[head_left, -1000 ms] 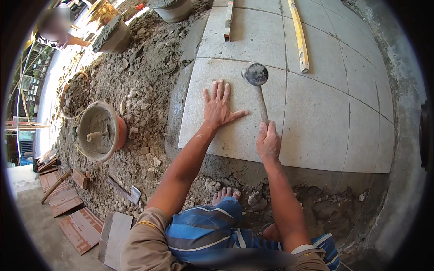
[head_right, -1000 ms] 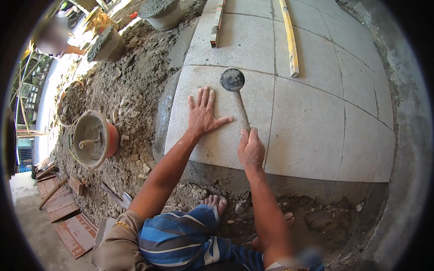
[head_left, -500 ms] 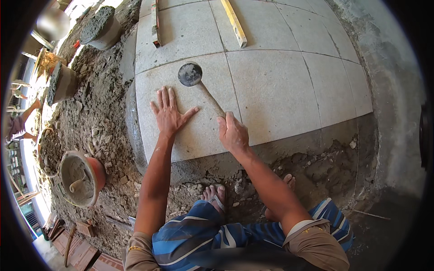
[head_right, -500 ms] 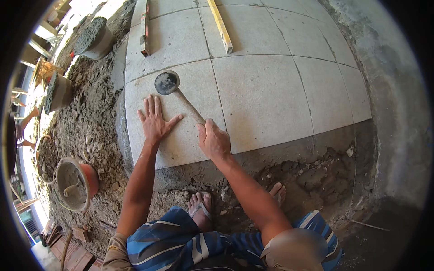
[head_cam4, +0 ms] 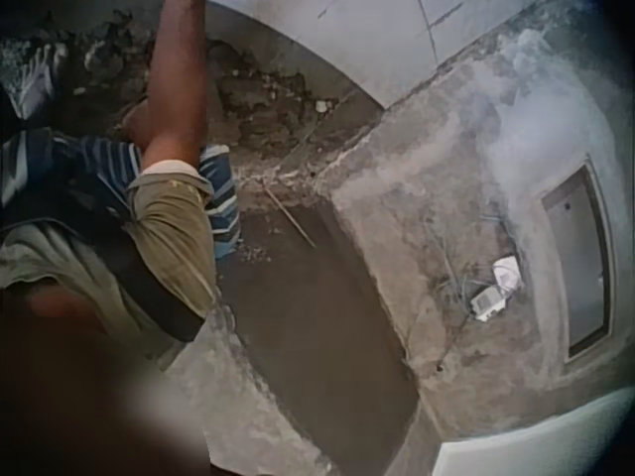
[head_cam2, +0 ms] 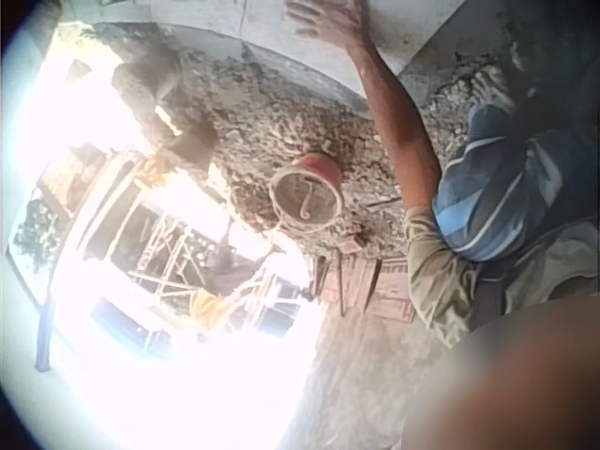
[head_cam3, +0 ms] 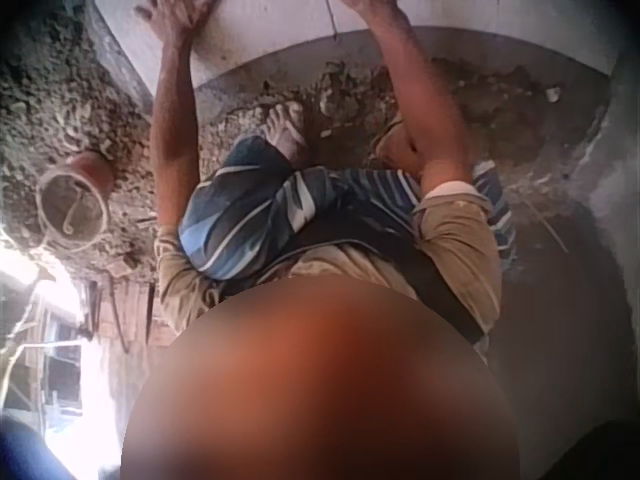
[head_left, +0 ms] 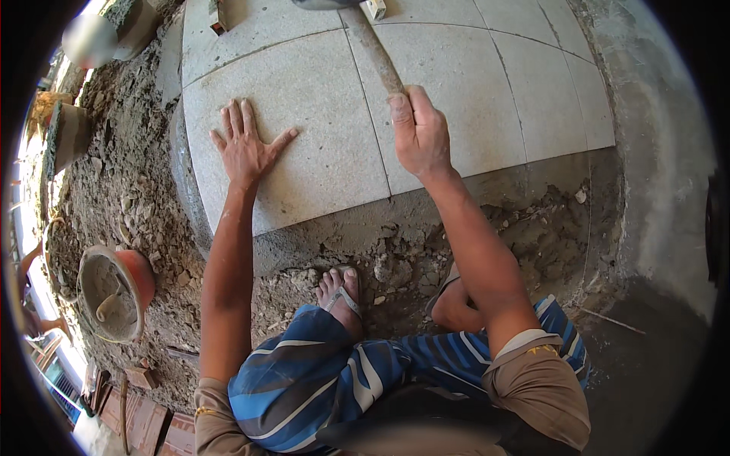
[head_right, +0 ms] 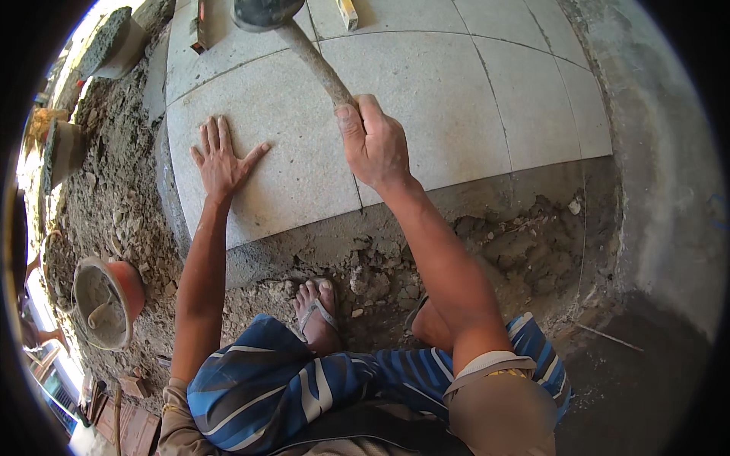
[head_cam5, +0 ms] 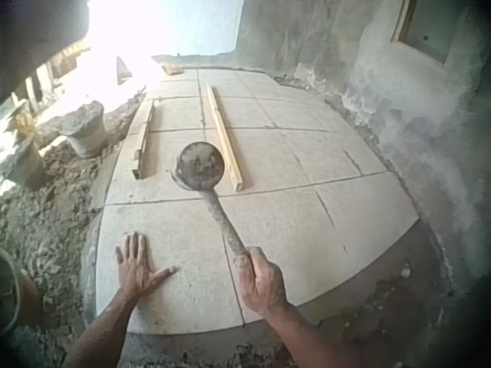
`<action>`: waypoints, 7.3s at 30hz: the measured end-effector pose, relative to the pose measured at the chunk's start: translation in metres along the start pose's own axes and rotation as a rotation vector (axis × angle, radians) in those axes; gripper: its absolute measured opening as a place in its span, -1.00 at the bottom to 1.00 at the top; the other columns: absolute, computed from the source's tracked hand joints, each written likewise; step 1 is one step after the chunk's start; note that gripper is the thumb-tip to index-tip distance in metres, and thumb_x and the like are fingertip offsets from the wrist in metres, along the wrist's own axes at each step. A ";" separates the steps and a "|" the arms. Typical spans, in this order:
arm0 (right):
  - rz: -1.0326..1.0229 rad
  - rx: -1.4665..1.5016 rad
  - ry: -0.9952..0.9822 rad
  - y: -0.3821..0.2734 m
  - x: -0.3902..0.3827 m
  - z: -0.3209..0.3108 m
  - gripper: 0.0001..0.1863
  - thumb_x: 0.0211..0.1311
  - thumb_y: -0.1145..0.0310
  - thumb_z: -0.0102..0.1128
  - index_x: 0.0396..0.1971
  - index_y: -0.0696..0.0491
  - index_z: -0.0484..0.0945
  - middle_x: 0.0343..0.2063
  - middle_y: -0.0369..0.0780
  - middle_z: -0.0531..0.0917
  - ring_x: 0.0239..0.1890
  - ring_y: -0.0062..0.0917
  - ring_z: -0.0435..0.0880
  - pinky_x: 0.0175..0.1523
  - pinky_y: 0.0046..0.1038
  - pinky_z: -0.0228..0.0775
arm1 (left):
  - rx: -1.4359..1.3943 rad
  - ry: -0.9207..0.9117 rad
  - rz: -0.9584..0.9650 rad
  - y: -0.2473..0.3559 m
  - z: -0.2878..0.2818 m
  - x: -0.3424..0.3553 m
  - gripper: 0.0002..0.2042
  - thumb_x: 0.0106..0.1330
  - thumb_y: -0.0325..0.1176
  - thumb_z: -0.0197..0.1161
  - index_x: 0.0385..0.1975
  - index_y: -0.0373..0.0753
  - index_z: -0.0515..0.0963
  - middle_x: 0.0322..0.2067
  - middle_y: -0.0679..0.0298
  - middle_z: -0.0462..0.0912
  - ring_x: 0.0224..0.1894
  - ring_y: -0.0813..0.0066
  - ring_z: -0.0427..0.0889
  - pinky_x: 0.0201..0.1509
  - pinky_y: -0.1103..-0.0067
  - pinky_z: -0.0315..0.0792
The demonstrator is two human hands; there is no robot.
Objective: Applying mortar and laying a ceramic tile on a floor.
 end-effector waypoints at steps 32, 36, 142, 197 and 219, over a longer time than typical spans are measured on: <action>0.614 -0.754 0.113 0.170 -0.044 -0.108 -0.46 0.54 -0.06 -0.04 0.21 0.06 0.51 0.01 0.00 0.70 -0.01 0.04 0.68 0.06 -0.02 0.50 | -0.032 -0.060 -0.025 0.004 -0.009 0.001 0.25 0.09 0.67 0.05 0.59 -0.23 -0.03 0.61 0.03 -0.13 0.65 0.04 -0.26 0.60 -0.10 -0.40; 0.521 -0.639 0.230 0.167 -0.066 -0.115 -0.49 0.53 -0.03 0.00 0.19 0.07 0.52 -0.02 0.00 0.70 0.00 0.02 0.68 0.04 -0.04 0.52 | -0.043 -0.055 -0.017 0.005 -0.010 0.001 0.24 0.09 0.66 0.06 0.59 -0.23 -0.02 0.61 0.03 -0.13 0.65 0.04 -0.24 0.60 -0.10 -0.38; 0.201 -0.208 -0.216 0.018 -0.027 0.102 -0.62 0.58 0.06 -0.06 -0.24 0.12 0.40 -0.45 0.12 0.65 -0.33 0.18 0.65 -0.27 0.09 0.43 | -0.111 0.070 -0.019 -0.003 -0.014 -0.002 0.27 0.04 0.72 -0.02 0.52 -0.35 0.14 0.57 -0.05 0.01 0.63 -0.02 -0.16 0.58 -0.14 -0.37; 0.118 -0.185 -0.448 0.008 -0.079 0.118 -0.47 0.60 -0.04 -0.17 -0.16 0.23 0.44 -0.34 0.22 0.60 -0.26 0.27 0.57 -0.19 0.03 0.39 | -0.288 0.332 -0.441 -0.045 -0.018 -0.109 0.44 -0.20 0.78 0.04 0.44 -0.54 0.19 0.51 -0.20 0.08 0.61 -0.11 -0.08 0.60 -0.11 -0.34; 0.004 -0.354 -0.440 -0.038 -0.073 0.142 -0.53 0.61 -0.01 -0.12 -0.22 0.17 0.44 -0.54 0.08 0.55 -0.47 0.13 0.56 -0.31 0.01 0.35 | -0.293 0.242 -0.435 -0.046 -0.020 -0.103 0.41 -0.15 0.75 0.06 0.44 -0.55 0.20 0.52 -0.20 0.08 0.62 -0.08 -0.11 0.60 -0.08 -0.36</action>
Point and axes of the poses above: each hand's wrist, its own x-axis towards the middle knuckle, its own z-axis out of the palm, y = z × x, the point moved 5 cm from there along x, towards the middle knuckle
